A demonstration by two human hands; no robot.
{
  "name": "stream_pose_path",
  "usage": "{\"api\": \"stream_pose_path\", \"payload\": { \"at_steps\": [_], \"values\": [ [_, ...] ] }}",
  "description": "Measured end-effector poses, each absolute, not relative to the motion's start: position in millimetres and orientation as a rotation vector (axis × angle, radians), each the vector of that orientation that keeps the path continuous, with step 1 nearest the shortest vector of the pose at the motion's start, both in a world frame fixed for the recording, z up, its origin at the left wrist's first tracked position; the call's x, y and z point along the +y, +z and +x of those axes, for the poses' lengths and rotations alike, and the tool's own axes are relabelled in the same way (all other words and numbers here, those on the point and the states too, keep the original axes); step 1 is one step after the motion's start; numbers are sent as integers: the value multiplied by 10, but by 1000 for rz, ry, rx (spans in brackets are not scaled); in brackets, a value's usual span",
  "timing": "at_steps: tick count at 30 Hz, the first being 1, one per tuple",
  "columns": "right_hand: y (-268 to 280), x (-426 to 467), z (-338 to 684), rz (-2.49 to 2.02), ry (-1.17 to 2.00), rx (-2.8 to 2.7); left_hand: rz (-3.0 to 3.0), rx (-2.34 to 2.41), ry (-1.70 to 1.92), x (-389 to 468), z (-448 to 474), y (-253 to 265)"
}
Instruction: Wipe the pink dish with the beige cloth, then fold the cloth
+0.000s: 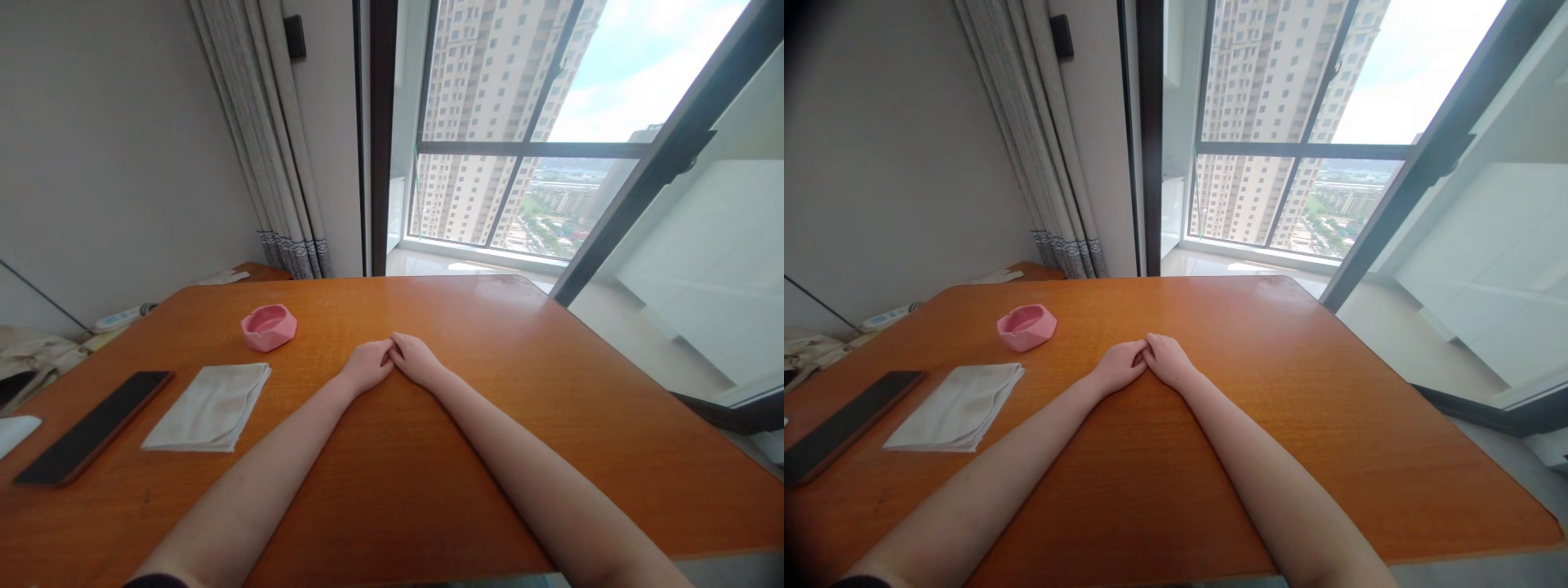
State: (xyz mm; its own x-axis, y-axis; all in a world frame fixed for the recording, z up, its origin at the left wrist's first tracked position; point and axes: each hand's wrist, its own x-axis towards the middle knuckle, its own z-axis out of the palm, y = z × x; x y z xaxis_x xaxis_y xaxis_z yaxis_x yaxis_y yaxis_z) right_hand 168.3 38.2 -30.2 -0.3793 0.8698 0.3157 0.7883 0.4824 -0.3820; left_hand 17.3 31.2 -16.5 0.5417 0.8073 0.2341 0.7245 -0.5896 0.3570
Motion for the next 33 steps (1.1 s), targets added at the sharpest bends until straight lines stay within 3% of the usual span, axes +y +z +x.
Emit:
{"api": "stream_pose_path", "payload": {
  "at_steps": [10, 18, 22, 26, 33],
  "values": [
    [-273, 414, 1774, -1357, 235, -2264, 2608, 1319, 546, 296, 175, -118],
    [-262, 486, 1911, -1515, 128, -2186, 2570, 2099, 997, 413, -711, 303],
    [-250, 483, 1877, -1548, 111, -2193, 2439, 2451, 723, 301, -1292, 323],
    [-243, 478, 1875, -1555, 111, -2190, 2324, 2440, 392, 271, -1545, 232],
    [-260, 486, 1901, -1556, 111, -2200, 2436, 2228, 414, 515, -1717, 89]
  ]
}}
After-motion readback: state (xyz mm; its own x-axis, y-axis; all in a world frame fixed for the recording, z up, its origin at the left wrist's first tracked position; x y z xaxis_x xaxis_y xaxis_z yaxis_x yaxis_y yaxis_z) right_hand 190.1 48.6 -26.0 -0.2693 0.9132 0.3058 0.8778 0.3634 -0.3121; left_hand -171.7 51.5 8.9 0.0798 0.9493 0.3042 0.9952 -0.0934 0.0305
